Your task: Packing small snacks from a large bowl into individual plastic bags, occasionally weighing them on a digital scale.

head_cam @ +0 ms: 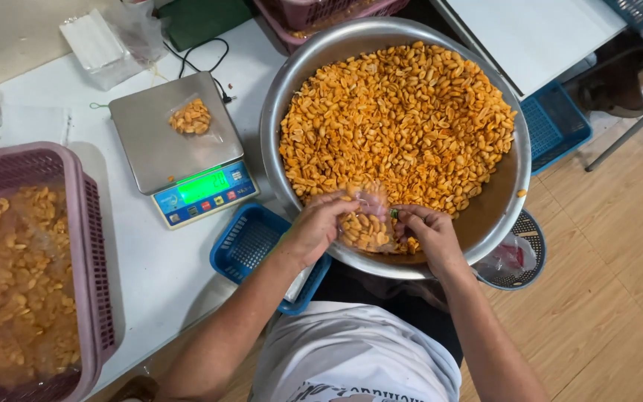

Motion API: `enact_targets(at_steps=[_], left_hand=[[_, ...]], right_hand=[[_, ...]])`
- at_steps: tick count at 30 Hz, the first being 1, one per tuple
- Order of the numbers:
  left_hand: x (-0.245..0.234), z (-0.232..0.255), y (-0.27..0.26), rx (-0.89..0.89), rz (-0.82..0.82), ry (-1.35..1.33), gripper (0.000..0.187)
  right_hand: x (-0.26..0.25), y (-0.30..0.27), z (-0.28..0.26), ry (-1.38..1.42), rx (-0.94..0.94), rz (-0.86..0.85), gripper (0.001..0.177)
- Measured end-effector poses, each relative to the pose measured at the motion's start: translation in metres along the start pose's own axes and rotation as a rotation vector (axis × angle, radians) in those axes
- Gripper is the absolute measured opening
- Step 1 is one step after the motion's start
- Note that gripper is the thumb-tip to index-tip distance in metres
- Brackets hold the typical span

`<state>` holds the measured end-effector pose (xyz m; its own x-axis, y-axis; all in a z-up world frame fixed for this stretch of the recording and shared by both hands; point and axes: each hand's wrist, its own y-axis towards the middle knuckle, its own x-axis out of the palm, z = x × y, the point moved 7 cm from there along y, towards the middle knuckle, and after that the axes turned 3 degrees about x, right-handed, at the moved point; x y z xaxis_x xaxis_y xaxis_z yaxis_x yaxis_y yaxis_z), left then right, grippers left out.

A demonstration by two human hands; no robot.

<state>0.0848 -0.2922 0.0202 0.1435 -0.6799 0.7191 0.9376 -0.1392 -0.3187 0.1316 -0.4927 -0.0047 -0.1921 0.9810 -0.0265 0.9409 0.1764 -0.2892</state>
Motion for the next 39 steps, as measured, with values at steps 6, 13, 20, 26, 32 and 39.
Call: enact_targets(at_steps=[6,13,20,26,32,39], left_hand=[[0.003,-0.01,-0.008,-0.183,0.023,-0.092,0.035],[0.015,-0.025,-0.013,-0.226,-0.043,-0.107,0.027],[0.025,-0.019,-0.022,-0.189,0.023,-0.098,0.005],[0.012,-0.042,-0.015,-0.213,0.034,-0.071,0.015],[-0.01,-0.044,-0.027,-0.242,0.013,-0.059,0.046],[-0.165,0.21,-0.155,0.86,0.58,1.184,0.019]], right_hand=[[0.004,-0.002,-0.009,-0.059,0.021,0.009,0.023],[0.025,-0.024,-0.038,-0.091,0.049,0.021,0.028],[0.024,-0.027,-0.038,-0.071,0.08,0.036,0.023],[0.033,-0.036,-0.05,-0.114,0.075,0.048,0.022],[0.007,-0.007,-0.007,-0.069,0.057,0.036,0.02],[0.006,-0.009,-0.009,-0.087,0.001,0.006,0.022]])
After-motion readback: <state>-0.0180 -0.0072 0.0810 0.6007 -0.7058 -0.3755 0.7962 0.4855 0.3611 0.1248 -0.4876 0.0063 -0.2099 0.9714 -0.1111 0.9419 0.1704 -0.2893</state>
